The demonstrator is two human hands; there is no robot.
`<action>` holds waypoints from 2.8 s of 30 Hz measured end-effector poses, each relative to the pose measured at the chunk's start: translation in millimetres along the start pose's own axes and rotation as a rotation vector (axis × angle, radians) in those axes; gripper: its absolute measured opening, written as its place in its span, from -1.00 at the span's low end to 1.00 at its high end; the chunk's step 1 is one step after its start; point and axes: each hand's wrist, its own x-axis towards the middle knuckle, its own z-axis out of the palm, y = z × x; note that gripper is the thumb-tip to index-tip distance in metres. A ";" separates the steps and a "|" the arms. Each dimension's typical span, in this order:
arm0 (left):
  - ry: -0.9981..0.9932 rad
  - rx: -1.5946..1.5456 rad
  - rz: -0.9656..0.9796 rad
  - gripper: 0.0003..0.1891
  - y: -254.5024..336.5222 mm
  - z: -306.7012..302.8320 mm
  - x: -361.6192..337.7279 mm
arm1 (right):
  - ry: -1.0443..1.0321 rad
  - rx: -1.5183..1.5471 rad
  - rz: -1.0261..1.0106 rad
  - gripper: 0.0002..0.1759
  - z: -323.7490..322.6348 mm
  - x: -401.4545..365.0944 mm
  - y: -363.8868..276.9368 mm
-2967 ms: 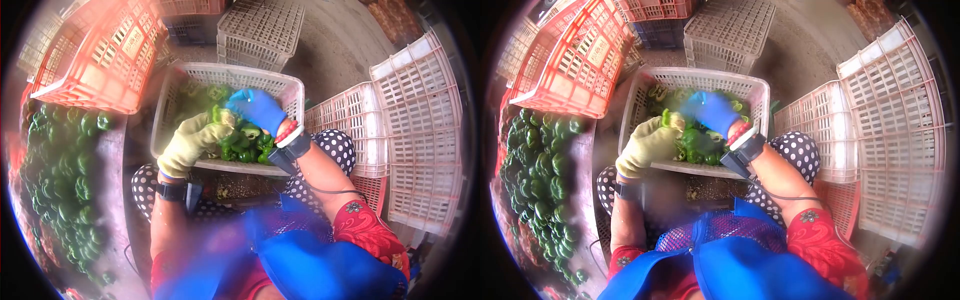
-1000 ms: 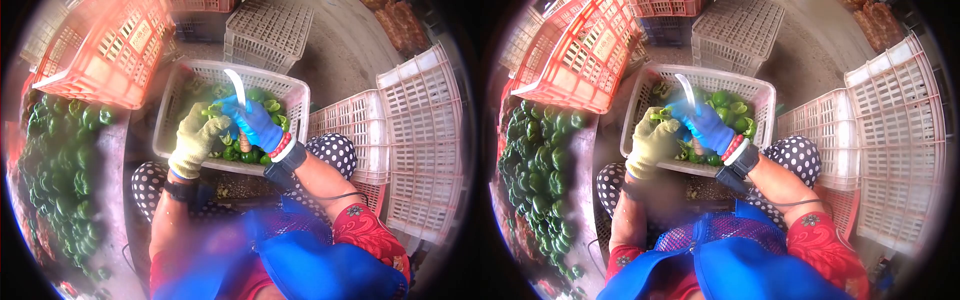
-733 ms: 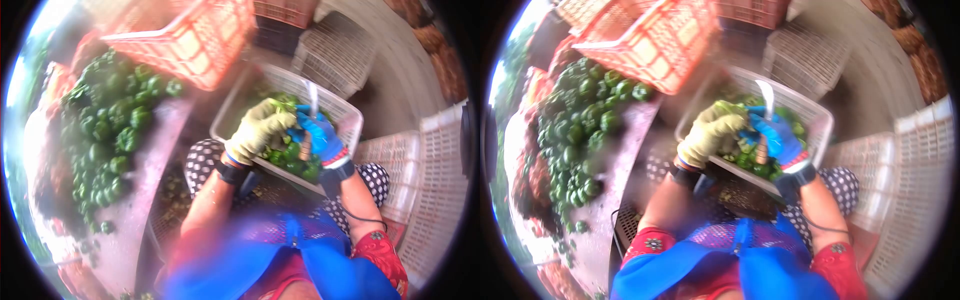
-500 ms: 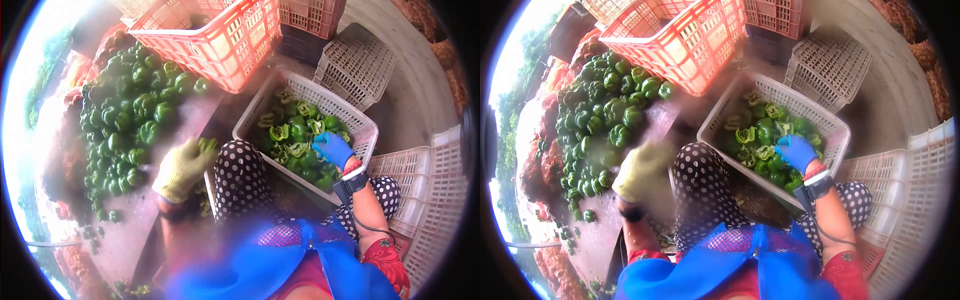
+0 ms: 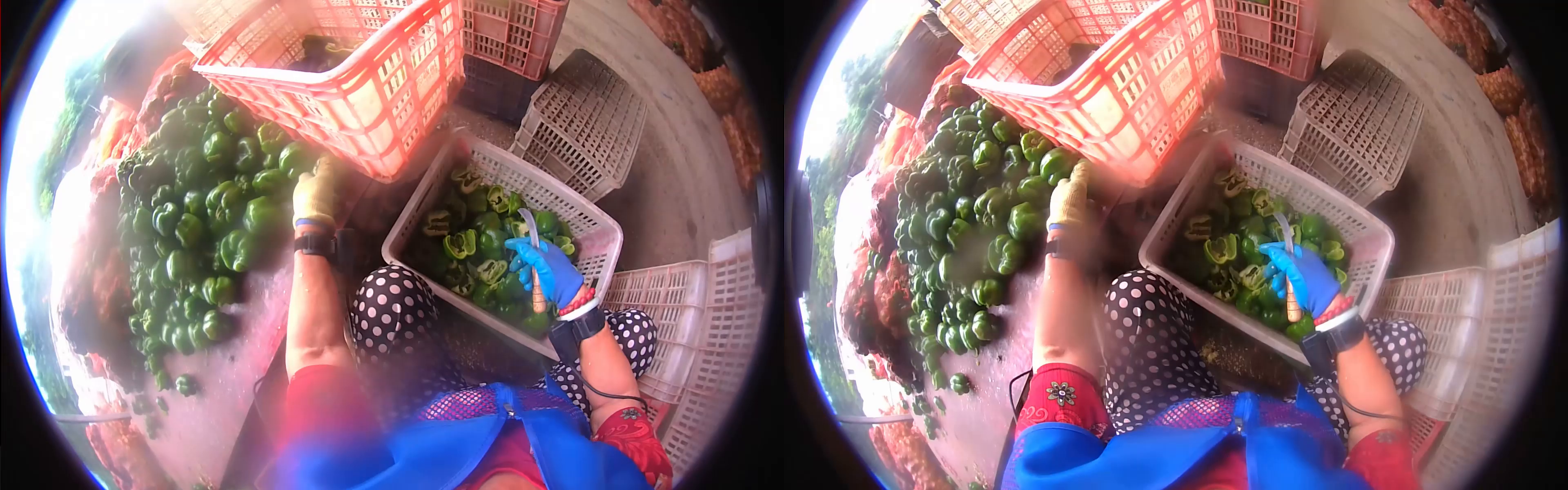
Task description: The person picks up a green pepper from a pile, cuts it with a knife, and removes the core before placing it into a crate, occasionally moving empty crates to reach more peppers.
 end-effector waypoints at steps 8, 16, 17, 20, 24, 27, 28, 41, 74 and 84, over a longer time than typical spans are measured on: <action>0.155 -0.212 -0.042 -0.35 20.6 13.7 -41.5 | 0.012 -0.069 -0.014 -0.55 17.9 4.9 1.1; -0.193 -0.619 -0.014 -0.50 51.9 -1.1 -77.8 | -0.026 0.047 -0.179 -0.57 34.1 -12.9 -7.8; -0.275 -0.625 0.019 -0.53 73.4 -11.5 -96.9 | -0.002 0.067 -0.200 -0.57 39.2 -19.6 -15.2; -0.394 -0.444 0.077 -0.56 136.3 -21.5 -147.5 | 0.210 -0.423 -0.588 -0.49 50.0 -26.7 -29.1; -0.415 -0.045 0.082 -0.49 206.1 -5.4 -204.8 | 0.259 -0.560 -0.721 -0.29 51.5 -29.6 -17.7; -0.470 -0.008 0.109 -0.43 207.9 27.3 -221.0 | 0.376 -0.611 -0.677 -0.23 47.9 -28.6 -12.2; -0.433 0.028 0.185 -0.43 204.3 37.6 -223.7 | 0.359 -0.629 -0.620 -0.17 43.0 -28.4 -10.4; -0.462 0.089 0.398 -0.45 187.2 78.6 -210.5 | 0.382 -0.766 -0.485 -0.15 27.1 -23.5 -3.2; -0.158 0.143 1.010 -0.63 172.0 104.7 -205.9 | 0.310 -0.543 -0.421 -0.31 26.9 -10.1 4.0; -0.183 0.146 1.025 -0.62 163.1 113.3 -215.5 | 0.292 -0.430 -0.484 -0.37 28.1 -0.9 39.0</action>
